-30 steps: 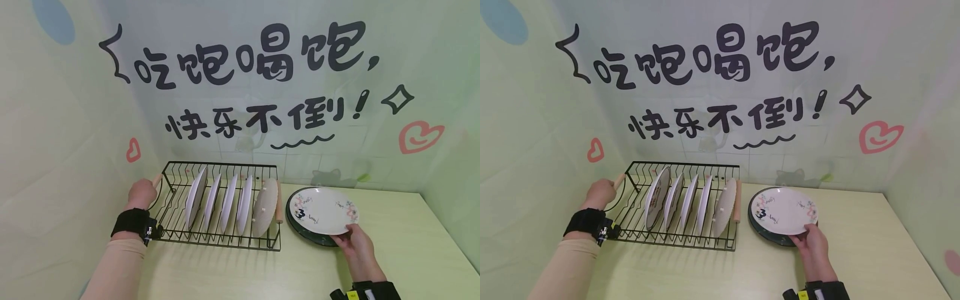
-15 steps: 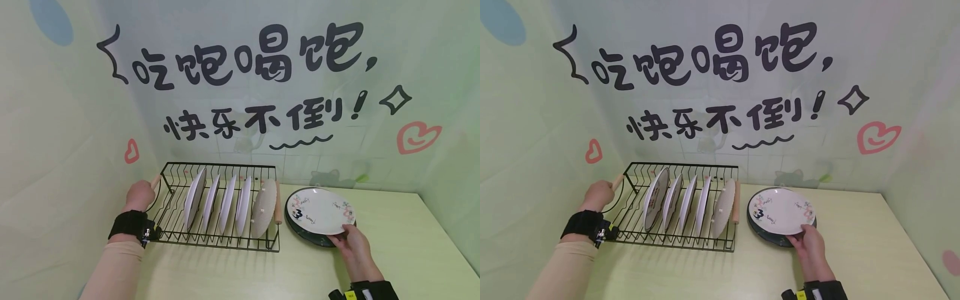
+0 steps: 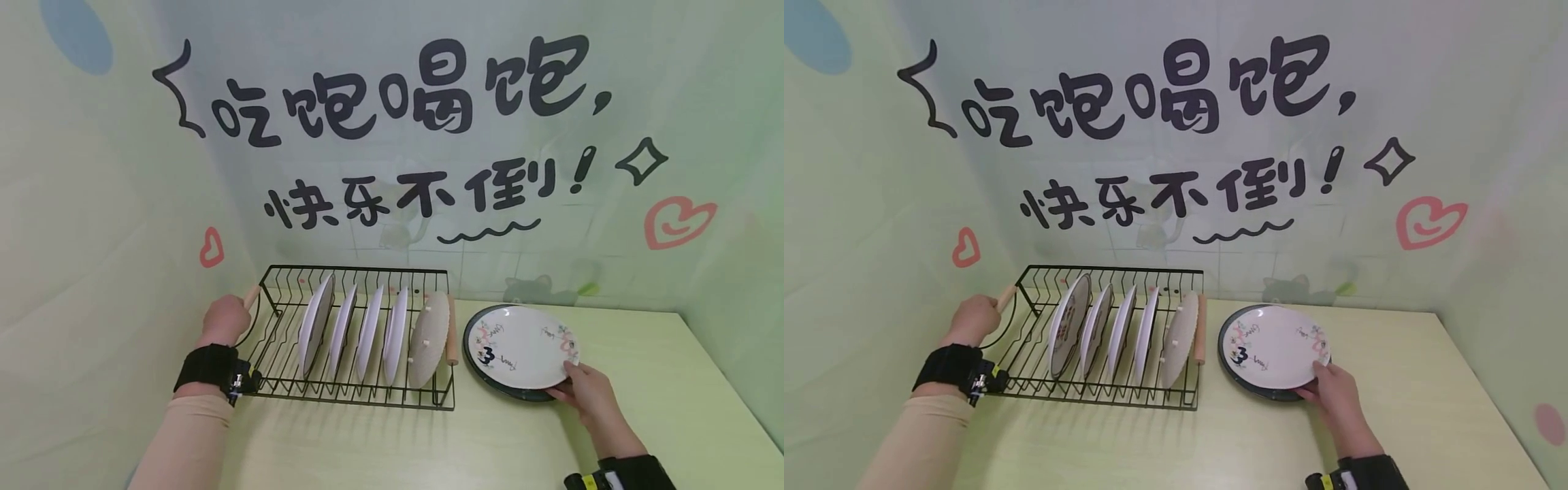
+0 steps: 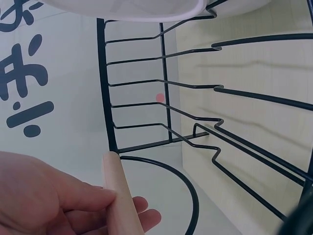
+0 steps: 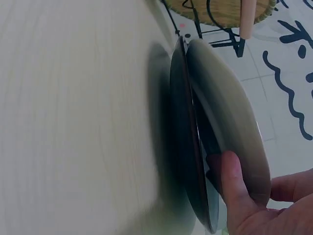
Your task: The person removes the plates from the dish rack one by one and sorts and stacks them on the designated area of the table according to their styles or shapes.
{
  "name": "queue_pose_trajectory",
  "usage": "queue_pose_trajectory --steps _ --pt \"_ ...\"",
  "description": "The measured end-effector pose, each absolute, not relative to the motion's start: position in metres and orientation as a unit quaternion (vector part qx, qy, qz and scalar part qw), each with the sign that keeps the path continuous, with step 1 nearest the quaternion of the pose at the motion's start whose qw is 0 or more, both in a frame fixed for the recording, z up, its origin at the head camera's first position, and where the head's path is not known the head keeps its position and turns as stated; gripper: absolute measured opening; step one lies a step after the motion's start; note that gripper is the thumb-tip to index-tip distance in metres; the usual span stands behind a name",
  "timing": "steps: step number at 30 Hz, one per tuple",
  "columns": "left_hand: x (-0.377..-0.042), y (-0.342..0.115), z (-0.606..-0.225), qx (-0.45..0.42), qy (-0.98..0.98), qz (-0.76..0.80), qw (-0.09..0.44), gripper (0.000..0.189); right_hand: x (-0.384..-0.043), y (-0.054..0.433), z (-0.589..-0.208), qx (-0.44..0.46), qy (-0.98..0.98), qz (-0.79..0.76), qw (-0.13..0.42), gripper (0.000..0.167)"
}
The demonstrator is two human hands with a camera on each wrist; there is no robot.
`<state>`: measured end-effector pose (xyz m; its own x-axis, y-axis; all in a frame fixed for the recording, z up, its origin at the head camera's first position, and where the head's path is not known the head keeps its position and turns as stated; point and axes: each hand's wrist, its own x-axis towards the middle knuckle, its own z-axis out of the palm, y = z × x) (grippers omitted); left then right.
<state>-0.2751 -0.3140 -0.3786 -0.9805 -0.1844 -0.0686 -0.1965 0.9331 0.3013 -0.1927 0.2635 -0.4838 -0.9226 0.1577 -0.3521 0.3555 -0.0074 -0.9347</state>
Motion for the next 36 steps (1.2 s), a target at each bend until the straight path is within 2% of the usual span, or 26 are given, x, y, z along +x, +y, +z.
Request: queue_pose_trajectory --steps 5,14,28,36 --pt "-0.276 -0.317 -0.377 -0.093 0.984 0.150 0.019 0.026 -0.195 0.271 -0.479 0.162 0.763 -0.621 0.077 0.056" --pt "-0.278 -0.317 -0.381 -0.115 0.978 0.171 0.016 0.027 -0.200 0.286 -0.485 0.134 0.858 -0.490 0.078 0.039" --pt "-0.278 -0.314 -0.382 -0.102 0.980 0.169 0.020 0.026 -0.203 0.299 -0.488 0.077 0.949 -0.300 0.056 0.040" --pt "-0.280 -0.317 -0.383 -0.104 0.981 0.164 0.028 0.028 -0.210 0.301 -0.487 0.078 0.957 -0.271 0.061 0.039"
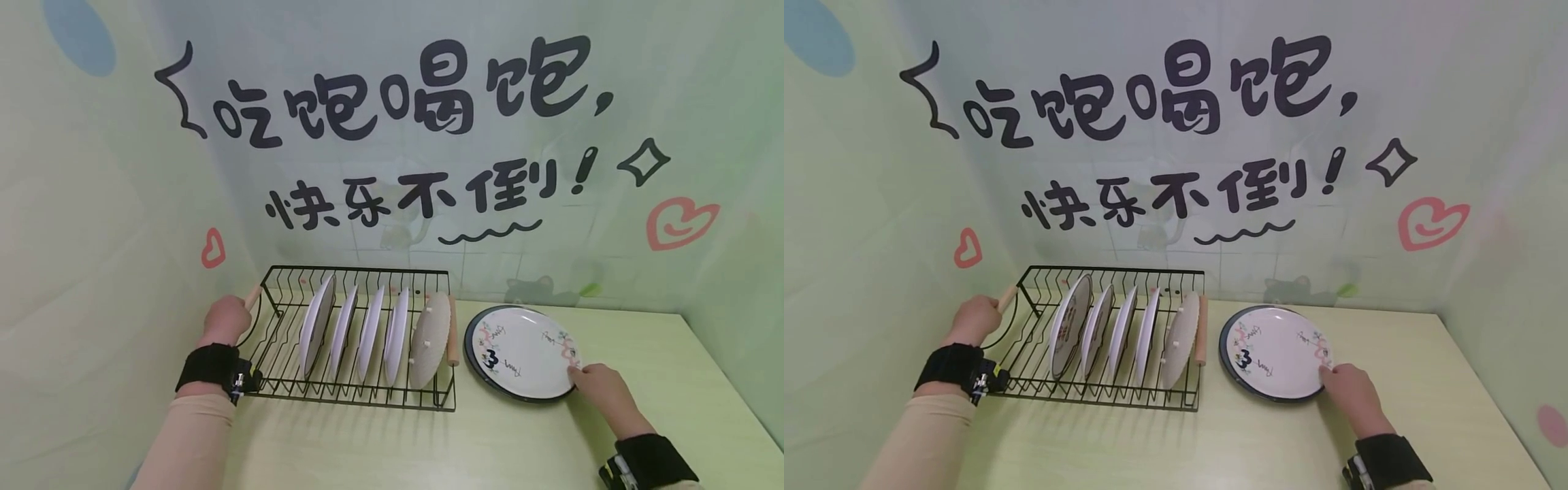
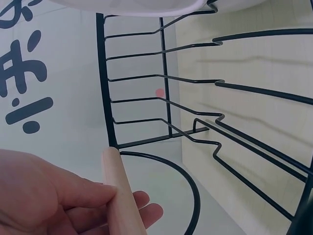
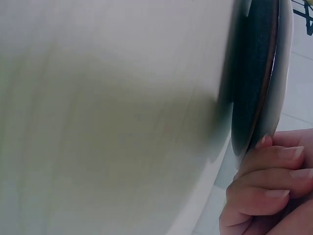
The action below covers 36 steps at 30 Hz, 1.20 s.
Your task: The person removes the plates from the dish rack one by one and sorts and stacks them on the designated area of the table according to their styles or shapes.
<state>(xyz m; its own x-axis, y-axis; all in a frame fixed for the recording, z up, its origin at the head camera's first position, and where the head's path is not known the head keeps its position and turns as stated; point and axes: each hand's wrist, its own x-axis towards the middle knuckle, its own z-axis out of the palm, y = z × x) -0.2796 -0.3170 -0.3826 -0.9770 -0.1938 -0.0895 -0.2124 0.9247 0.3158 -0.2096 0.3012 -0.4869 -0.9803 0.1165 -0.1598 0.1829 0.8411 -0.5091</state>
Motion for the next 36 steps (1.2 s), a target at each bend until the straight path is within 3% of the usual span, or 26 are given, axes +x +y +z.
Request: queue_pose_trajectory --steps 15,25,29,36 --pt "-0.279 -0.316 -0.381 -0.113 0.977 0.175 0.032 0.031 -0.212 0.297 -0.484 0.089 0.956 -0.271 0.073 0.039" --pt "-0.278 -0.314 -0.379 -0.110 0.978 0.177 0.030 0.031 -0.220 0.260 -0.454 0.067 0.945 -0.320 0.007 0.036" --pt "-0.279 -0.314 -0.381 -0.107 0.978 0.180 0.023 0.029 -0.224 0.222 -0.436 0.040 0.878 -0.474 0.051 0.033" --pt "-0.279 -0.314 -0.382 -0.115 0.976 0.182 0.026 0.031 -0.225 0.155 -0.428 0.007 0.688 -0.704 0.178 0.051"
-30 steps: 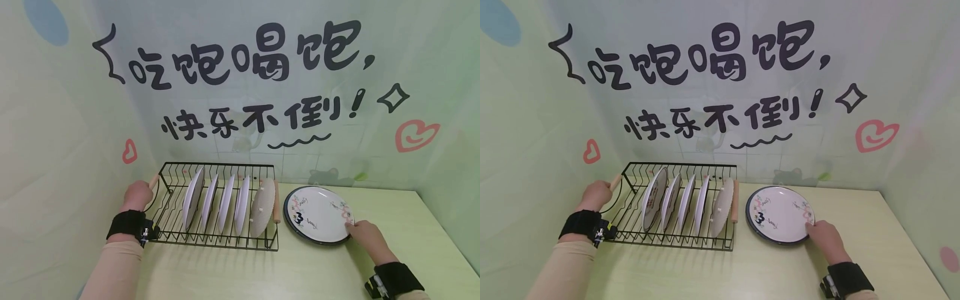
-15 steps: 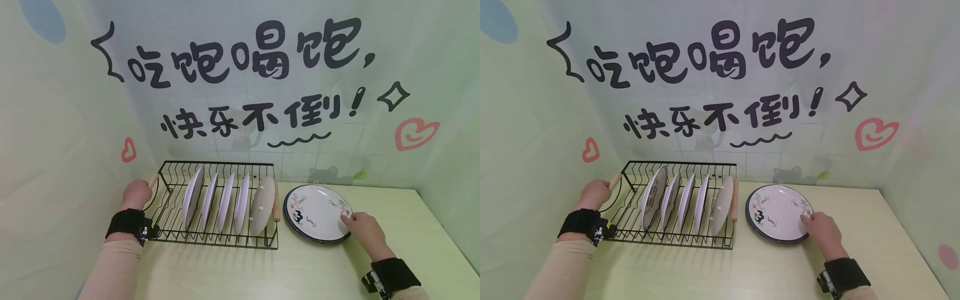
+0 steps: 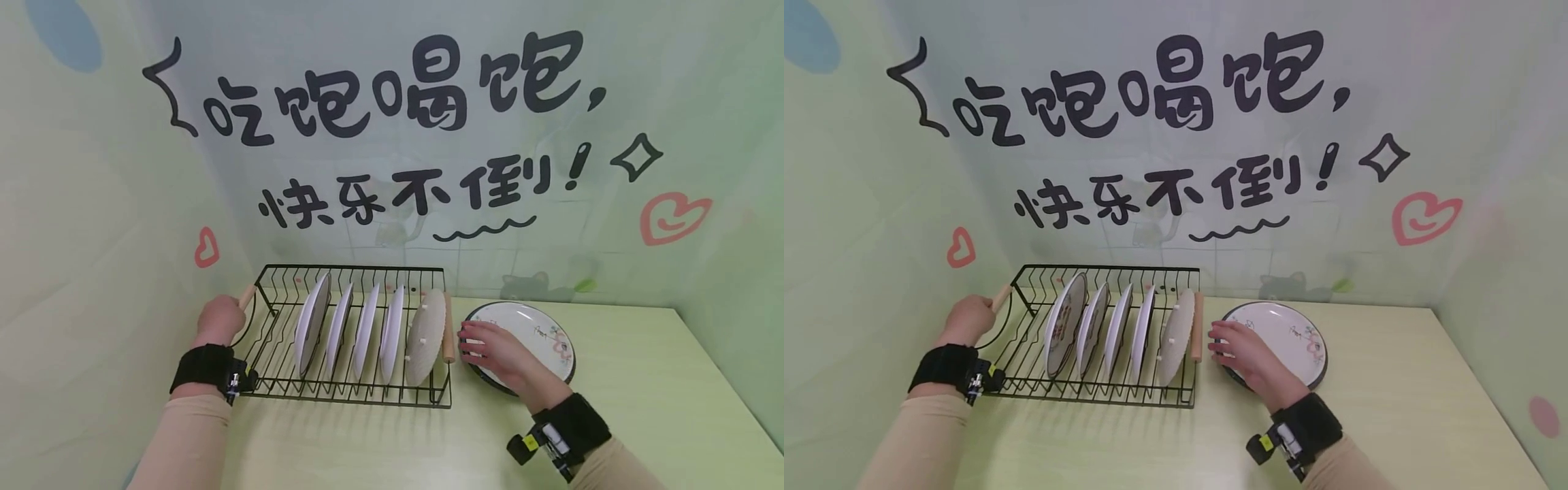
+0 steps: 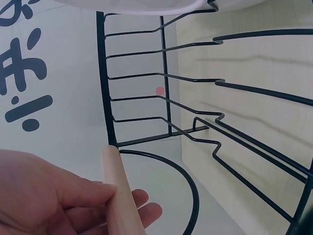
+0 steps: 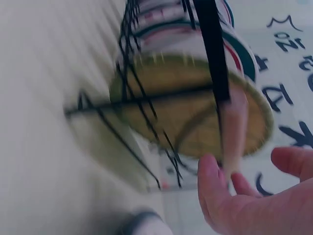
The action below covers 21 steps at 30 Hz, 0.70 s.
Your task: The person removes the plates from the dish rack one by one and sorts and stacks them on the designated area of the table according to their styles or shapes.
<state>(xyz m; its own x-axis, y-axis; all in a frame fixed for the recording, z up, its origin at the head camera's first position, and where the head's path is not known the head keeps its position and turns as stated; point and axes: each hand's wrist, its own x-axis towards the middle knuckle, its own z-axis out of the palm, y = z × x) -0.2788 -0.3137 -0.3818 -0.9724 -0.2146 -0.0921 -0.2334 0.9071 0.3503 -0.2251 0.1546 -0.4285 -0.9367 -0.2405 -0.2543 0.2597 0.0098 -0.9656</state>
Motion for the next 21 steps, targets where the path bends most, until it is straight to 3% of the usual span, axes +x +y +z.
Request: queue_pose_trajectory --steps 7,21 --pt "-0.279 -0.315 -0.382 -0.107 0.979 0.174 0.023 0.033 -0.228 0.119 -0.437 0.040 0.648 -0.743 0.162 0.048" --pt "-0.277 -0.317 -0.382 -0.109 0.979 0.169 0.027 0.037 -0.236 0.123 -0.442 0.026 0.615 -0.768 0.178 0.048"
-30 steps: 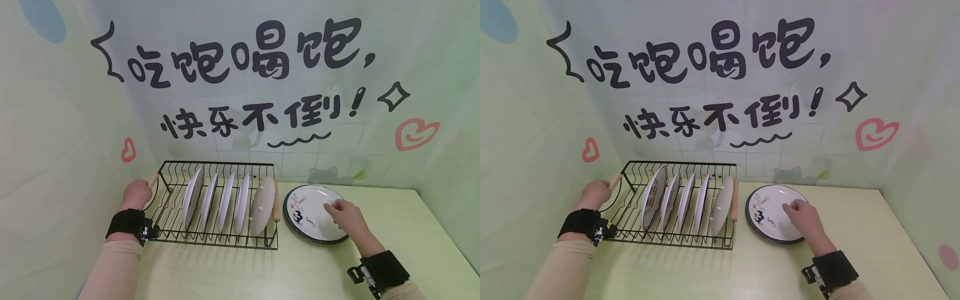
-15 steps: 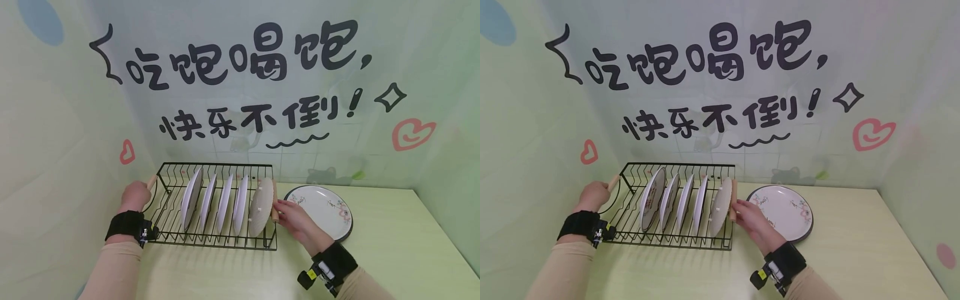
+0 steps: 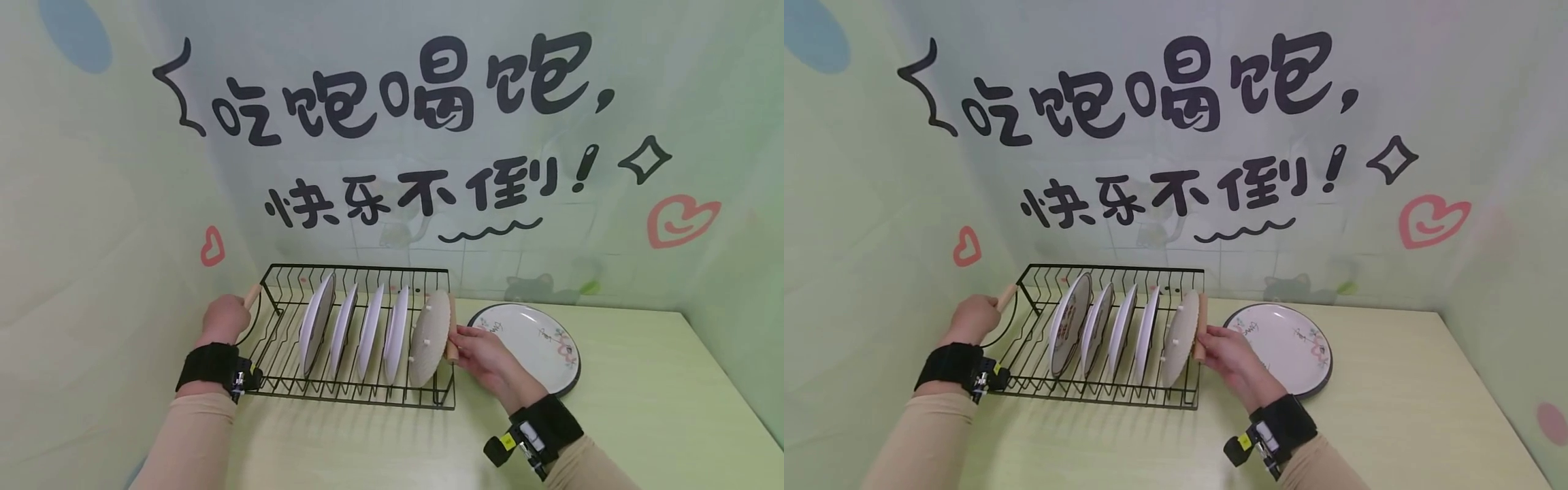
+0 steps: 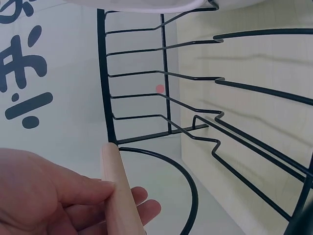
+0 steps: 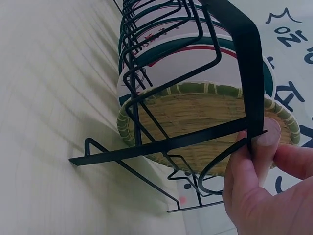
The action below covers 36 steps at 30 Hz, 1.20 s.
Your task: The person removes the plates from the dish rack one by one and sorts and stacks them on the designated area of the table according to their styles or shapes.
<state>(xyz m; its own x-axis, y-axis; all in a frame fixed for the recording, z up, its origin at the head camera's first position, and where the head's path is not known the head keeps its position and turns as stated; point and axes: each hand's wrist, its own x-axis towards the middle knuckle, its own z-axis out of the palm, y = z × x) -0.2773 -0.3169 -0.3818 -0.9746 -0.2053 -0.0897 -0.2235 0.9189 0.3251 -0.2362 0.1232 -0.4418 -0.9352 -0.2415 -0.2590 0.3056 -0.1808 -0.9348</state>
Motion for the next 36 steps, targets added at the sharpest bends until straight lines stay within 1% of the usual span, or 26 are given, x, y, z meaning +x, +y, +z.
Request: queue_pose_trajectory --steps 6,10,13,18,20,25,27,31,36 --pt "-0.278 -0.316 -0.380 -0.113 0.974 0.192 0.038 0.037 -0.237 0.124 -0.442 0.022 0.610 -0.772 0.178 0.047" --pt "-0.275 -0.313 -0.375 -0.113 0.967 0.223 0.058 0.039 -0.237 0.123 -0.442 0.031 0.611 -0.771 0.176 0.046" --pt "-0.273 -0.305 -0.367 -0.097 0.962 0.246 0.068 0.051 -0.237 0.122 -0.442 0.034 0.613 -0.770 0.175 0.046" --pt "-0.263 -0.279 -0.355 -0.051 0.950 0.304 0.058 0.075 -0.237 0.123 -0.442 0.028 0.612 -0.770 0.176 0.047" --pt "-0.256 -0.266 -0.353 -0.024 0.949 0.311 0.049 0.079 -0.237 0.123 -0.443 0.028 0.613 -0.770 0.175 0.047" --pt "-0.240 -0.234 -0.357 0.031 0.939 0.339 0.048 0.082 -0.237 0.123 -0.444 0.032 0.615 -0.770 0.169 0.047" --pt "-0.234 -0.227 -0.362 0.036 0.932 0.356 0.059 0.085 -0.237 0.123 -0.444 0.034 0.614 -0.770 0.167 0.046" --pt "-0.228 -0.220 -0.373 0.040 0.931 0.357 0.062 0.081 -0.237 0.122 -0.445 0.034 0.613 -0.771 0.169 0.046" --pt "-0.227 -0.214 -0.380 0.041 0.936 0.350 0.026 0.065 -0.236 0.122 -0.444 0.035 0.612 -0.772 0.168 0.047"
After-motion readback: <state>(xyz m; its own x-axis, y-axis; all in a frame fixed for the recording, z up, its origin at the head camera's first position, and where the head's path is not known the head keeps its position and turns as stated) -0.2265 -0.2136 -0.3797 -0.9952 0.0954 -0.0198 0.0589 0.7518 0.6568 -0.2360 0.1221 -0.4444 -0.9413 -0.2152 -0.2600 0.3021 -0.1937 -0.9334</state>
